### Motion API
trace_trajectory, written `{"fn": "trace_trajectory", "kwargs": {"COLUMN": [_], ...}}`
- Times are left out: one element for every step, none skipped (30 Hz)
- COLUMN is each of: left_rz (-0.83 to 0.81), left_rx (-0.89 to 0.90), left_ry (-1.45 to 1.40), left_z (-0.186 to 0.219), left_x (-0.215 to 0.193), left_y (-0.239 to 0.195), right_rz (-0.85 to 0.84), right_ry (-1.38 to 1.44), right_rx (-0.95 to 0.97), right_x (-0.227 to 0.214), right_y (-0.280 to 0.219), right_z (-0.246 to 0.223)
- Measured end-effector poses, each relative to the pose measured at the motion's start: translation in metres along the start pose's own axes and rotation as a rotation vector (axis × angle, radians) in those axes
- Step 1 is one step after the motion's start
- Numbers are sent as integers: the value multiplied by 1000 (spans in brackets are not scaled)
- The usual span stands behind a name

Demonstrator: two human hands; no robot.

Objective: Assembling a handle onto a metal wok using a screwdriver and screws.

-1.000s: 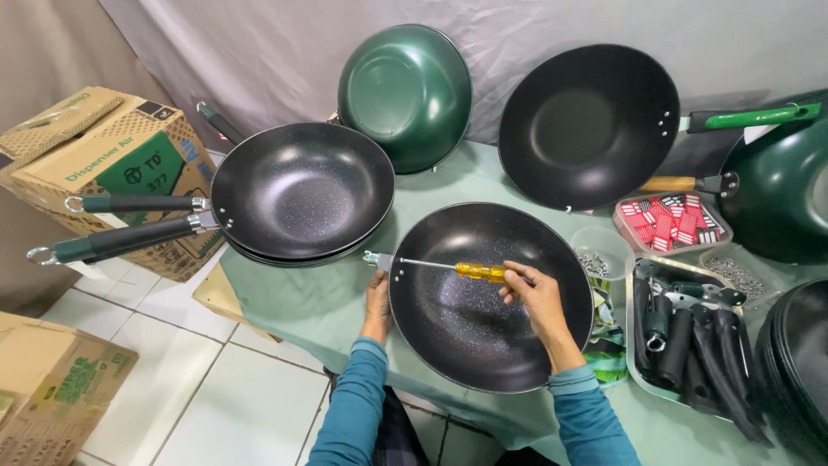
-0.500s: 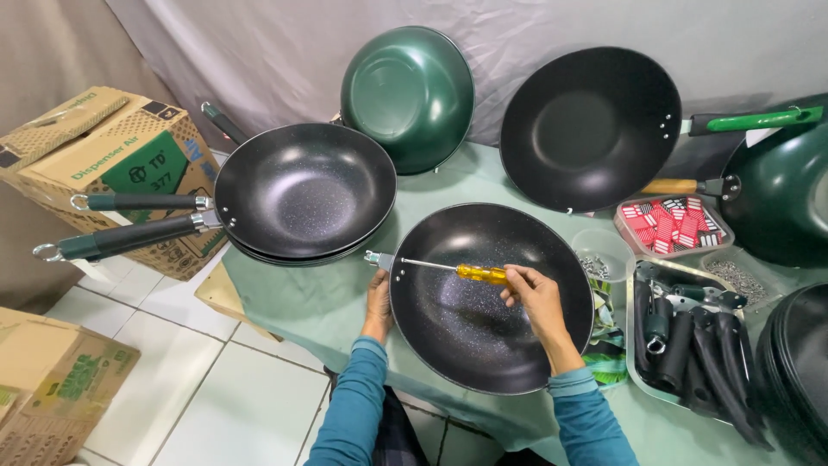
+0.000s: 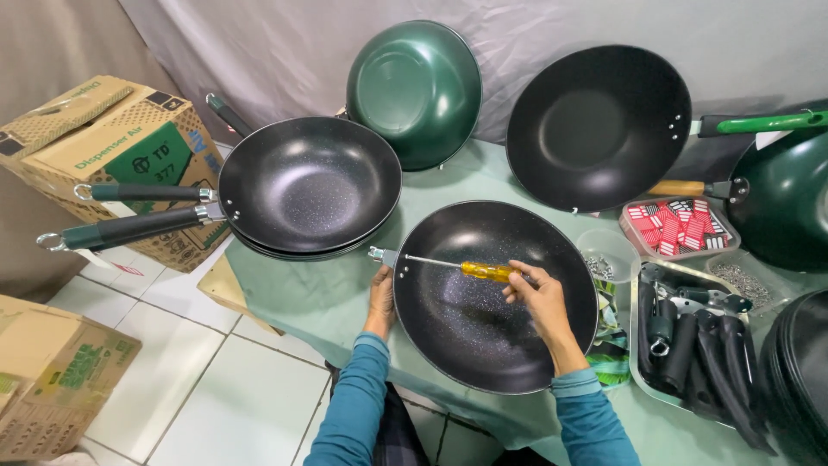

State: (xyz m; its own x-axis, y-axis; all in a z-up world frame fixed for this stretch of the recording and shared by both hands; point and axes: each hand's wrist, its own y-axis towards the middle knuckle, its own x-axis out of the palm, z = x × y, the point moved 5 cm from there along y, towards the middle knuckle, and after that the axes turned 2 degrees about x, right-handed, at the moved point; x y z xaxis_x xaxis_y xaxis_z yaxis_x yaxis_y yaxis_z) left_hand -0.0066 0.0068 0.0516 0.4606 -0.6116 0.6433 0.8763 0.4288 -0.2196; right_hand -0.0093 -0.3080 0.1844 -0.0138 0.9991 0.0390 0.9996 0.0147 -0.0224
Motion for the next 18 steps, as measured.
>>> {"fn": "trace_trajectory", "kwargs": {"left_rz": [-3,-6,-5,-2,2,4,5,6,7,4,0,3,-5,-14,-13,-11,-9,-12], "left_rx": [-3,-8,-9,3,16,16,17,17,17,15,14,13,14,18,18,16,15,16], "left_ry": [-6,-13,-12,-16,-21,-22,-12,-3,-4,-4,-4,-4,9,21,21,8,-5,-6], "left_z": [1,1,4,7,11,4,-3,-11,-6,-1,3,-5,-13,-20,-11,-2,7,3], "left_x": [1,1,4,7,10,4,-2,-7,-3,1,6,-3,-11,-18,-10,-1,8,5], "left_y": [-1,-3,-7,-10,-12,-5,3,11,6,1,-4,4,13,23,12,2,-8,-3], "right_rz": [-7,-15,-14,-2,10,9,7,6,5,15,26,24,5,-14,-15,-5,5,6], "right_ry": [-16,-33,-33,-42,-50,-51,-57,-63,-64,-77,-91,-92,-80,-68,-68,-76,-83,-83], "right_rx": [-18,-34,-33,-27,-21,-20,0,20,21,23,26,28,-9,-48,-47,-41,-35,-38], "right_x": [-1,-1,0,1,2,4,5,7,6,5,4,2,2,2,3,3,4,4], "right_y": [1,2,0,-1,-2,-3,-4,-5,-4,-4,-3,-4,-4,-4,-4,-4,-3,-5], "right_z": [1,2,-1,-5,-8,-11,-13,-14,-13,-11,-9,-8,-8,-9,-9,-8,-8,-12]}}
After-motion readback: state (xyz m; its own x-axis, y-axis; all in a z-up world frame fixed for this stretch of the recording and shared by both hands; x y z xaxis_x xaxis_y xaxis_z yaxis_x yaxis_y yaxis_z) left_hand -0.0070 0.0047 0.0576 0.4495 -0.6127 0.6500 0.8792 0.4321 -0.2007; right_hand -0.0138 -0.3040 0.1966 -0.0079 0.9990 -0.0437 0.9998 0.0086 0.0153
